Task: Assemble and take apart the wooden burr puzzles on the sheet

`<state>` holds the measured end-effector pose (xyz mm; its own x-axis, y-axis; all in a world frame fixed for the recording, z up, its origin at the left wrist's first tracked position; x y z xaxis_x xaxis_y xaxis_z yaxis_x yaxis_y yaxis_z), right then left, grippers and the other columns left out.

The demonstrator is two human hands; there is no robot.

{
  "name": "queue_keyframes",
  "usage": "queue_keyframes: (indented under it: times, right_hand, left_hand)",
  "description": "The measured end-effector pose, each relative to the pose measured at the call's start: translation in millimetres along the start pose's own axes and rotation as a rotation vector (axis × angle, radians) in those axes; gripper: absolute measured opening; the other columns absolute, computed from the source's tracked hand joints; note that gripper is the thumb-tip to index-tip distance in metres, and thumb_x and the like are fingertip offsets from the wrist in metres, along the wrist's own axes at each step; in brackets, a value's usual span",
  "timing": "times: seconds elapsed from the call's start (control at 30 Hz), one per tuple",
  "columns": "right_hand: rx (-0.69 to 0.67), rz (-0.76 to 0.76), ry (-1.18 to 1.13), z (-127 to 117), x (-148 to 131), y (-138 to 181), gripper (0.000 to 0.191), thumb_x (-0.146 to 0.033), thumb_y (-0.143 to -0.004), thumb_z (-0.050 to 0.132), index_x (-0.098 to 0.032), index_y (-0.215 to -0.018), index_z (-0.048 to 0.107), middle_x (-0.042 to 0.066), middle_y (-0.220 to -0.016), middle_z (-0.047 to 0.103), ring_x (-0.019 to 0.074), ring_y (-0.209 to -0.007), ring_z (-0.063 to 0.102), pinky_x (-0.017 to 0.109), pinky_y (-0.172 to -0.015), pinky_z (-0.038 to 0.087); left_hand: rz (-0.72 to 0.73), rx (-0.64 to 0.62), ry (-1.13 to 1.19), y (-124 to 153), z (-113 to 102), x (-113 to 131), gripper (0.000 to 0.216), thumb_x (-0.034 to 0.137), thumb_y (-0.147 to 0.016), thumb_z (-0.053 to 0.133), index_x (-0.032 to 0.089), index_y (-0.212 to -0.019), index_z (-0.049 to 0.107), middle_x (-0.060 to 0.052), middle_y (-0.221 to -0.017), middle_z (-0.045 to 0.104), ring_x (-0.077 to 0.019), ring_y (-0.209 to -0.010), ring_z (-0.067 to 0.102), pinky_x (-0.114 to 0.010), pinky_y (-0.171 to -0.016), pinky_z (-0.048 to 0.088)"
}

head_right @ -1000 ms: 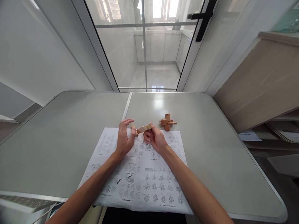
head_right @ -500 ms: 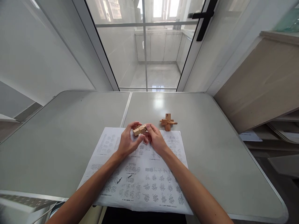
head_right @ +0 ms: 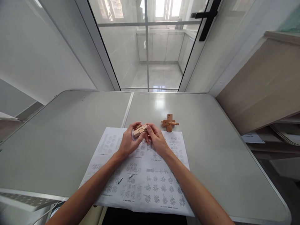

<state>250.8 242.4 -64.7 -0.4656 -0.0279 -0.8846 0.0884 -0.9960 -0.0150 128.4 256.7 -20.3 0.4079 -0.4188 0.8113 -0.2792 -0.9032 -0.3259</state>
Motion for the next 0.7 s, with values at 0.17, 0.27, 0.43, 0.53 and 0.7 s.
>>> queue_keyframes:
  times: [0.17,0.27,0.43,0.53,0.7]
  right_hand:
    - [-0.019,-0.032,0.027,2.2,-2.3,1.1,0.033,-0.056,-0.1,0.065,-0.028,-0.115,0.072,-0.003,-0.073,0.053,0.0095,-0.054,0.038,0.025,-0.053,0.039]
    - [-0.003,-0.034,0.052,1.8,-2.8,1.4,0.035,-0.058,-0.099,0.064,-0.028,-0.116,0.071,-0.003,-0.075,0.056,0.0102,-0.055,0.038,0.026,-0.054,0.04]
    - [0.029,-0.05,0.072,0.9,-6.4,2.0,0.032,-0.056,-0.098,0.067,-0.03,-0.117,0.071,-0.002,-0.083,0.059,0.0103,-0.058,0.043,0.026,-0.055,0.043]
    - [0.049,-0.06,0.073,-1.0,-8.9,1.7,0.029,-0.052,-0.097,0.069,-0.031,-0.117,0.071,-0.003,-0.078,0.056,0.0112,-0.058,0.043,0.026,-0.056,0.044]
    - [0.088,-0.035,-0.017,-5.9,-7.2,0.5,0.028,-0.05,-0.093,0.074,-0.031,-0.113,0.072,-0.001,-0.091,0.062,0.0102,-0.059,0.044,0.026,-0.054,0.043]
  left_hand:
    - [-0.008,-0.022,0.003,-0.8,0.7,1.8,0.035,0.037,-0.093,0.067,0.022,-0.125,0.061,-0.01,-0.122,0.072,-0.0278,-0.111,0.07,-0.045,-0.1,0.055]
    - [0.002,0.005,-0.021,-1.0,-1.8,3.2,0.034,0.036,-0.092,0.068,0.023,-0.123,0.062,-0.01,-0.12,0.072,-0.0278,-0.113,0.068,-0.046,-0.102,0.054]
    - [0.009,0.054,-0.098,-0.8,-4.1,0.8,0.034,0.037,-0.09,0.073,0.023,-0.12,0.064,-0.009,-0.117,0.072,-0.0286,-0.112,0.065,-0.049,-0.103,0.052]
    - [0.007,0.066,-0.128,-0.9,-3.7,-1.4,0.036,0.038,-0.089,0.076,0.023,-0.119,0.064,-0.009,-0.116,0.071,-0.0284,-0.112,0.065,-0.048,-0.102,0.052]
    - [0.013,0.066,-0.184,-1.6,-2.9,0.0,0.041,0.041,-0.087,0.079,0.022,-0.12,0.065,-0.009,-0.116,0.069,-0.0291,-0.116,0.062,-0.049,-0.106,0.049]
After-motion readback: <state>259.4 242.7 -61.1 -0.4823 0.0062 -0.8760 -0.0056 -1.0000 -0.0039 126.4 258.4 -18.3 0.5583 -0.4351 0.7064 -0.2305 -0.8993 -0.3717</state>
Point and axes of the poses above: each hand's wrist, its own y-axis away from the middle knuckle, its own z-axis out of the palm, x = y × z, the point moved 10 cm from there along -y, towards the middle knuckle
